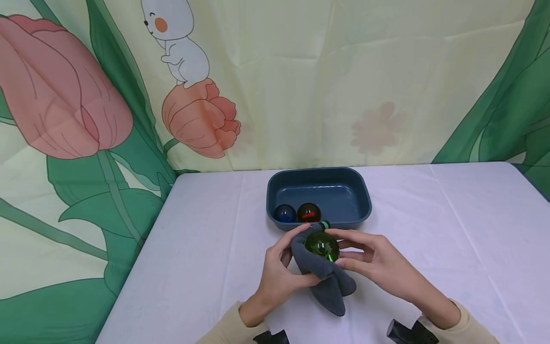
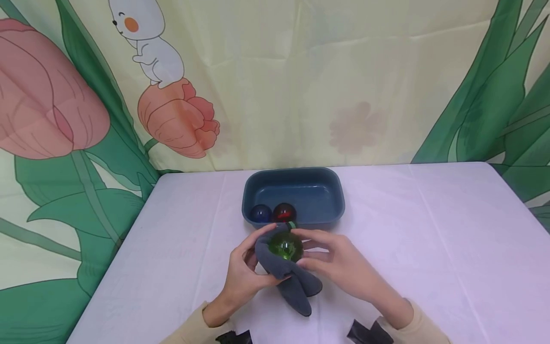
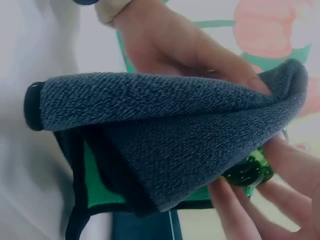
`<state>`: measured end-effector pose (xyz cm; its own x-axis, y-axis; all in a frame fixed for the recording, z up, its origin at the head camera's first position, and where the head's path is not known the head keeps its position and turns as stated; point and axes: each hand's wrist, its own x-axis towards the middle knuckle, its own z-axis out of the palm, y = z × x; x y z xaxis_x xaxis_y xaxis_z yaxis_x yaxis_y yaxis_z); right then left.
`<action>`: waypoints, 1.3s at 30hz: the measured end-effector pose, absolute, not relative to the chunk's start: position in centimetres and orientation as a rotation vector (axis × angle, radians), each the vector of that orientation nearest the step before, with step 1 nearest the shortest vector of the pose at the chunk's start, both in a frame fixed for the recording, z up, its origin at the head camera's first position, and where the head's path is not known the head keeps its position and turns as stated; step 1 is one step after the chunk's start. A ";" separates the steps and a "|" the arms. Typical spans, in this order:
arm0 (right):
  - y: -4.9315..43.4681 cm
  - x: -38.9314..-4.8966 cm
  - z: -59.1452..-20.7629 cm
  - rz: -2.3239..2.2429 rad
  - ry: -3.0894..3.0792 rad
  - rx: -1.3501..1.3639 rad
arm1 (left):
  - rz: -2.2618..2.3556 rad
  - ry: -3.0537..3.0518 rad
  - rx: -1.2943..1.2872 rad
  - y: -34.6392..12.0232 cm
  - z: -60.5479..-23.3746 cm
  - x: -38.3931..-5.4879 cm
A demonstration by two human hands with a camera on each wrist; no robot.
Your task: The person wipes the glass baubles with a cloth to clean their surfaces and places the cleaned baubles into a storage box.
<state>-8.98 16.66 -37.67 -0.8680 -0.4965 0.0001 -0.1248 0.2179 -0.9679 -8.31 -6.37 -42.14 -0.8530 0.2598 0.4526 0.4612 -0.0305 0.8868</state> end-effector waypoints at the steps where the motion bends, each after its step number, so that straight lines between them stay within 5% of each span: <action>1: 16.6 -9.0 -37.7 -1.695 2.198 -0.582 | -2.015 -2.076 -0.772 -6.3 -42.1 -8.3; 19: 16.0 -8.9 -38.6 -1.469 2.752 -1.322 | -2.131 -1.989 -0.692 -6.3 -42.0 -8.6; 39: 15.3 -8.8 -39.0 -1.504 2.784 -1.134 | -2.151 -2.003 -0.674 -6.4 -42.4 -8.6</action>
<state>-8.77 15.31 -39.00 -0.7511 -0.4547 0.4787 -0.6496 0.3793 -0.6589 -8.59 -6.40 -42.40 -0.8924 0.2059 0.4017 0.3860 -0.1132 0.9155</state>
